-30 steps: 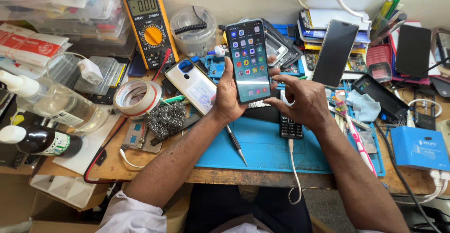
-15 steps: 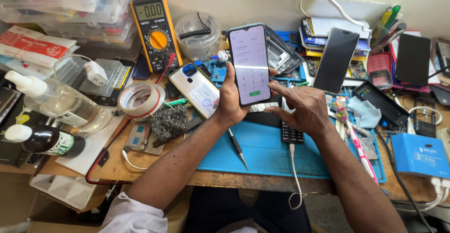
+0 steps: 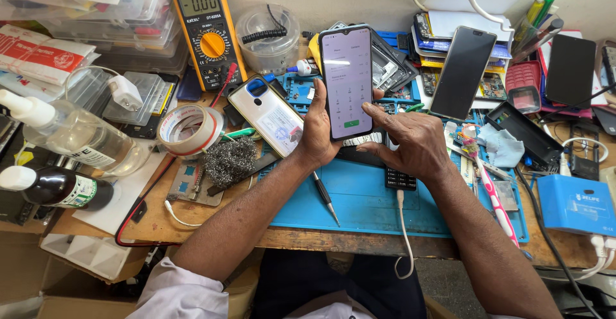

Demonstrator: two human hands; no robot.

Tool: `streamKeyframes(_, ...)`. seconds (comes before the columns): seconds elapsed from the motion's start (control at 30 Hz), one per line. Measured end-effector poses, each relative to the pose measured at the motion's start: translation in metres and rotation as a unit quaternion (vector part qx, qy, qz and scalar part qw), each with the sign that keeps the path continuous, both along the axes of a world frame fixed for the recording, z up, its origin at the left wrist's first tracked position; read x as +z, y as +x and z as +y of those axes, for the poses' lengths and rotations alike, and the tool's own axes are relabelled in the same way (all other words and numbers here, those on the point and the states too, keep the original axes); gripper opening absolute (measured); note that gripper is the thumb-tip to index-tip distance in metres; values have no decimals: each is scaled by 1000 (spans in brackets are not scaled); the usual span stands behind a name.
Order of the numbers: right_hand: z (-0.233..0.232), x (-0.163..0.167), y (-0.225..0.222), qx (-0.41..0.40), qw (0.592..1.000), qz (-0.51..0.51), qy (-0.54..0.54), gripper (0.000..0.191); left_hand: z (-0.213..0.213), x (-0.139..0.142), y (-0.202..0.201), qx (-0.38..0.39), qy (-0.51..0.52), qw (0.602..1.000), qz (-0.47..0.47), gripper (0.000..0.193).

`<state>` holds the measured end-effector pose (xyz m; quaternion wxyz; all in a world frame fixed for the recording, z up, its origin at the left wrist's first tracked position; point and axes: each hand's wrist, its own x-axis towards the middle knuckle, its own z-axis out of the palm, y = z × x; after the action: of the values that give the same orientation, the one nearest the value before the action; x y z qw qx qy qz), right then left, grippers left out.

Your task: The person uses a screwdriver to unscrew and open a feature phone on a repair mat, then sets it aside. They pick up a smartphone, power it on, and tap and dial on its screen to test the device before placing it back on the bench.

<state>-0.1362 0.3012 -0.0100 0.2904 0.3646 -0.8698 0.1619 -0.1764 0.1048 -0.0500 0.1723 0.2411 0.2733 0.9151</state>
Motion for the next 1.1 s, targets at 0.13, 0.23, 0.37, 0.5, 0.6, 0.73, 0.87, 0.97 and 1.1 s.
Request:
streamKeyframes(0.13, -4, 0, 3, -11, 999, -24, 23, 73, 2, -3, 0, -7, 5, 1000, 3, 82)
streamKeyframes(0.23, -7, 0, 5, -7, 999, -21, 30, 74, 3, -5, 0, -24, 5, 1000, -5, 82)
streamKeyframes(0.37, -10, 0, 6, 13, 1000, 2, 8, 75, 4, -8, -2, -16, -10, 1000, 4, 83)
streamKeyframes(0.5, -12, 0, 7, -3, 999, -27, 27, 81, 6, -12, -2, -12, -27, 1000, 8, 85)
streamKeyframes(0.6, -15, 1, 8, -18, 998, -37, 47, 81, 9, -13, 0, -11, -43, 999, 8, 85)
streamKeyframes(0.73, -16, 3, 8, -21, 998, -31, 53, 80, 10, -12, 2, -7, -45, 999, 12, 85)
streamKeyframes(0.87, -17, 4, 9, -13, 999, -27, 43, 79, 9, -10, 3, -9, -56, 998, 4, 84)
streamKeyframes(0.97, -16, 3, 9, -14, 999, -30, 42, 79, 9, -10, 3, -10, -57, 998, 4, 84)
streamKeyframes(1.1, -11, 4, 8, -12, 1000, -7, 15, 80, 8, -11, 1, -8, -52, 999, -7, 82)
